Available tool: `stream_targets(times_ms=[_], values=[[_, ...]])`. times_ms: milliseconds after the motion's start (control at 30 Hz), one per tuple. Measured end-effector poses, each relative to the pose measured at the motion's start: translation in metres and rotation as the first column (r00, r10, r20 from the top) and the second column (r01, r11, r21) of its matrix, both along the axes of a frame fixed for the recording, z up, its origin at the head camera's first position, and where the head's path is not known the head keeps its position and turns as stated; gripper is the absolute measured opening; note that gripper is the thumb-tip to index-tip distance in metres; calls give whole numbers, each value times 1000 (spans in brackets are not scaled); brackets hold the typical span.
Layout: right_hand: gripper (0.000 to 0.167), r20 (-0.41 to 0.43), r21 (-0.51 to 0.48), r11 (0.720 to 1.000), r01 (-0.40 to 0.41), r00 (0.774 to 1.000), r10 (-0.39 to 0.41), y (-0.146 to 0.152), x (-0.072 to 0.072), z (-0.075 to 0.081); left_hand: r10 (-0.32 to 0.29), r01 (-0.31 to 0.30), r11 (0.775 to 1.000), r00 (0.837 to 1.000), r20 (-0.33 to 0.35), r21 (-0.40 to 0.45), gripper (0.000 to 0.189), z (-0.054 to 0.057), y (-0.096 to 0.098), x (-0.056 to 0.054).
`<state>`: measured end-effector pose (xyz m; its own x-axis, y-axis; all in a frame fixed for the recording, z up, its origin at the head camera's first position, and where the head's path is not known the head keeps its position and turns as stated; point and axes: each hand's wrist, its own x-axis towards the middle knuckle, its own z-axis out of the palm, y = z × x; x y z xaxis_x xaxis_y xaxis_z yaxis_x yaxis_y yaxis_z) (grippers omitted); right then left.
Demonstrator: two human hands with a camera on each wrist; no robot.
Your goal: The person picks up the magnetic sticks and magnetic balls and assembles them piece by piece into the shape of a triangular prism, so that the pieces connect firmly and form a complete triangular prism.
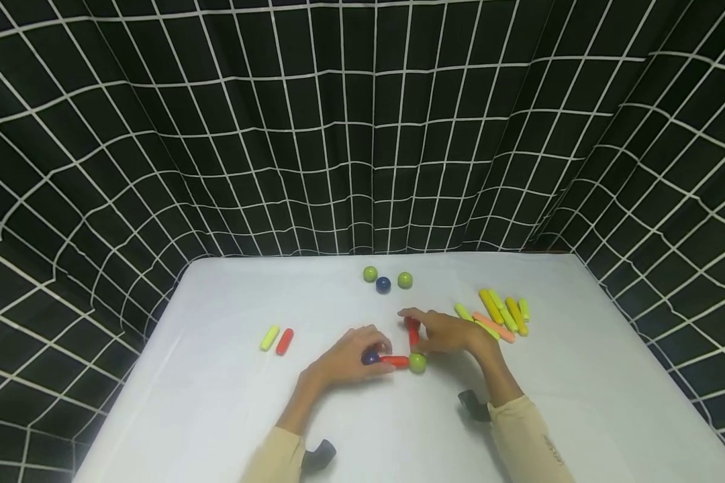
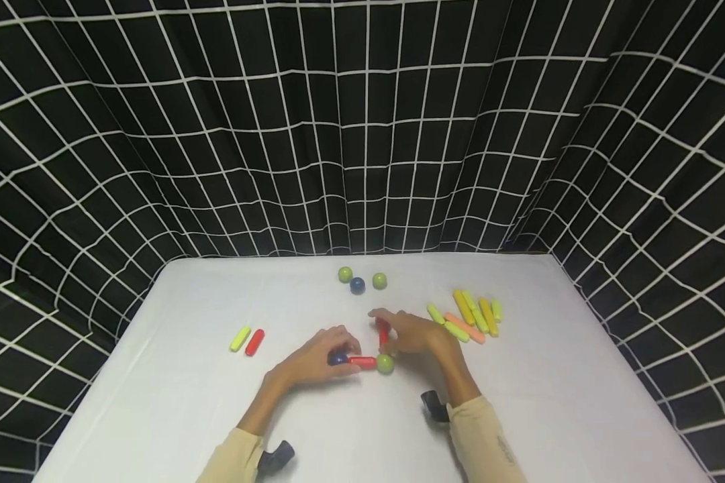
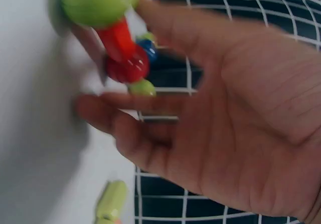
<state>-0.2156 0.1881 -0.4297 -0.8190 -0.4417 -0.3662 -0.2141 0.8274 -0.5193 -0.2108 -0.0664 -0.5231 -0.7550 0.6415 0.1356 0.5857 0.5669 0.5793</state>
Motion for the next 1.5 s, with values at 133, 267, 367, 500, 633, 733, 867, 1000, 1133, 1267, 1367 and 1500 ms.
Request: stream_targets(times_ms=[133,267,367,500,633,733,867,1000,1133,1267,1367,1500], values=[[66,82,2,998,-70,994,70,5,7,9,186,-186,979,982,-7,-78,49,35,-9,3],[50,100,-16,994,-107,989,108,5,12,16,458,-465,860,885,-84,-212,49,70,-38,10],[38,108,-14,992,-123,986,124,3,15,19,544,-532,781,837,-62,-326,49,84,-58,16],[32,111,7,992,-125,986,123,1,16,20,530,-486,777,848,0,-399,48,88,-71,21],[31,114,4,992,-128,985,127,0,16,18,536,-490,785,844,18,-379,44,88,-75,22],[30,120,14,992,-123,985,121,-1,15,17,567,-526,773,823,16,-355,43,90,-78,23],[29,131,31,992,-121,985,116,-2,14,16,596,-545,759,802,43,-355,41,92,-82,25],[29,138,35,991,-128,983,122,-2,13,14,606,-547,761,791,83,-347,40,91,-84,26],[28,131,49,990,-134,983,127,-3,11,12,625,-563,750,776,91,-348,35,91,-85,30],[26,126,61,988,-140,983,131,-6,10,10,611,-556,758,789,70,-341,30,84,-83,29],[25,118,74,986,-150,983,141,-7,10,10,558,-514,801,827,73,-307,22,74,-75,21],[24,113,83,985,-149,984,139,-7,11,9,438,-407,890,889,134,-207,17,61,-54,8]])
